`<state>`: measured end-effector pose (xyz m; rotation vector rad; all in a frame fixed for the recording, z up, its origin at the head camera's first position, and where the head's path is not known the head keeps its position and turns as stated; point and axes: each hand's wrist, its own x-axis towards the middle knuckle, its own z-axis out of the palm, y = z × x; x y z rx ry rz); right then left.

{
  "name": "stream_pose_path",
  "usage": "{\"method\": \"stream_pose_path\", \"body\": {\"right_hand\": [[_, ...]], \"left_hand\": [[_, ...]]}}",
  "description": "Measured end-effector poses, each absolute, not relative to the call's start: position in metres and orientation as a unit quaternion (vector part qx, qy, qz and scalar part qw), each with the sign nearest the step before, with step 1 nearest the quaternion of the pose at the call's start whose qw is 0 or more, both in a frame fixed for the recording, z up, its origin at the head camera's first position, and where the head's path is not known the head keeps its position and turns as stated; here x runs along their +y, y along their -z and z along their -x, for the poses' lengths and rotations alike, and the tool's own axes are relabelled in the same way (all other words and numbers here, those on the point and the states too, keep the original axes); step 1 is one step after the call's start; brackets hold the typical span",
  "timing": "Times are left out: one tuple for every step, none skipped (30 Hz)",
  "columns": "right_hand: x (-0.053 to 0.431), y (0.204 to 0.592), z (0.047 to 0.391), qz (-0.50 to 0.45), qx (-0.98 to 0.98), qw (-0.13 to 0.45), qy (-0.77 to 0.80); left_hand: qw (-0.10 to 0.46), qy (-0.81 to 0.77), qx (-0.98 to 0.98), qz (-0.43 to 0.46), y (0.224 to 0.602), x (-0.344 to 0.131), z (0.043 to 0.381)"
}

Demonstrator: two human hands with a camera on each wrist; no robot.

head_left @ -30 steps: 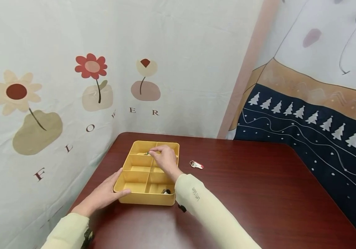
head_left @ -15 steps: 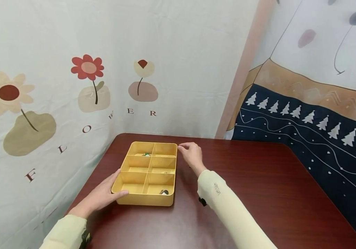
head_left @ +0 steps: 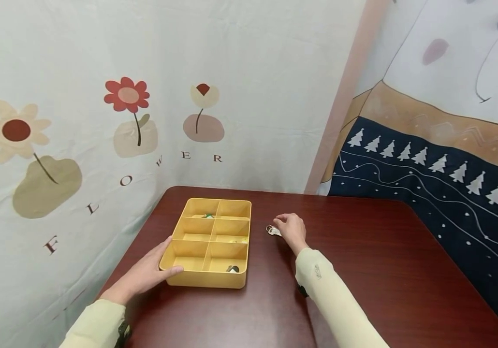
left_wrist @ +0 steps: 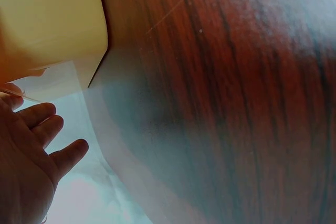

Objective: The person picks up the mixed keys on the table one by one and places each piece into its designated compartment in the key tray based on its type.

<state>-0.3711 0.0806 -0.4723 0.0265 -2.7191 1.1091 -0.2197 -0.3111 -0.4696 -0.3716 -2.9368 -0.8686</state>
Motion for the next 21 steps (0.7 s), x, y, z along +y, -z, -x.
{"method": "stream_pose_path", "body": {"right_hand": [[0.082, 0.474, 0.371, -0.009, -0.924, 0.1, -0.369], [0.082, 0.476, 0.372, -0.009, -0.927, 0.097, -0.363], [0.082, 0.478, 0.373, -0.01, -0.929, 0.093, -0.357], [0.082, 0.48, 0.373, -0.012, -0.932, 0.09, -0.35], [0.082, 0.481, 0.374, -0.014, -0.935, 0.088, -0.343], [0.082, 0.482, 0.375, -0.016, -0.936, 0.085, -0.34], [0.081, 0.483, 0.375, -0.019, -0.938, 0.083, -0.336], [0.081, 0.484, 0.376, -0.022, -0.939, 0.082, -0.332], [0.08, 0.485, 0.376, -0.024, -0.941, 0.083, -0.328], [0.08, 0.486, 0.377, -0.023, -0.942, 0.083, -0.325], [0.079, 0.487, 0.377, -0.023, -0.942, 0.082, -0.323], [0.078, 0.488, 0.377, -0.024, -0.944, 0.083, -0.318], [0.078, 0.49, 0.378, -0.024, -0.945, 0.083, -0.314], [0.077, 0.491, 0.378, -0.026, -0.947, 0.084, -0.31], [0.076, 0.492, 0.379, -0.027, -0.948, 0.083, -0.305], [0.076, 0.493, 0.378, -0.028, -0.95, 0.081, -0.301], [0.075, 0.494, 0.378, -0.03, -0.951, 0.079, -0.296], [0.075, 0.494, 0.378, -0.032, -0.954, 0.076, -0.29], [0.074, 0.495, 0.378, -0.035, -0.955, 0.074, -0.285], [0.073, 0.495, 0.378, -0.036, -0.958, 0.069, -0.277], [0.073, 0.495, 0.377, -0.035, -0.96, 0.064, -0.271]], "left_hand": [[0.028, 0.283, -0.951, 0.12, 0.47, -0.311, 0.22], [0.028, 0.282, -0.952, 0.119, 0.47, -0.311, 0.22], [0.029, 0.283, -0.951, 0.118, 0.47, -0.311, 0.22], [0.03, 0.282, -0.952, 0.119, 0.47, -0.311, 0.22], [0.031, 0.282, -0.952, 0.118, 0.47, -0.311, 0.221], [0.032, 0.281, -0.952, 0.118, 0.47, -0.311, 0.221], [0.03, 0.282, -0.952, 0.116, 0.471, -0.312, 0.221], [0.029, 0.282, -0.952, 0.116, 0.471, -0.312, 0.221], [0.027, 0.284, -0.952, 0.114, 0.471, -0.312, 0.221], [0.024, 0.284, -0.952, 0.113, 0.471, -0.312, 0.221], [0.023, 0.284, -0.952, 0.113, 0.471, -0.312, 0.221], [0.021, 0.285, -0.952, 0.112, 0.471, -0.311, 0.221], [0.021, 0.286, -0.952, 0.11, 0.471, -0.311, 0.221], [0.022, 0.286, -0.952, 0.11, 0.471, -0.311, 0.221], [0.023, 0.286, -0.952, 0.11, 0.471, -0.311, 0.221], [0.024, 0.284, -0.952, 0.111, 0.471, -0.31, 0.221], [0.027, 0.283, -0.952, 0.112, 0.471, -0.31, 0.221], [0.028, 0.283, -0.952, 0.112, 0.471, -0.31, 0.22], [0.03, 0.283, -0.952, 0.113, 0.471, -0.31, 0.22], [0.03, 0.283, -0.952, 0.113, 0.471, -0.31, 0.22], [0.031, 0.283, -0.952, 0.114, 0.471, -0.31, 0.22]]}}
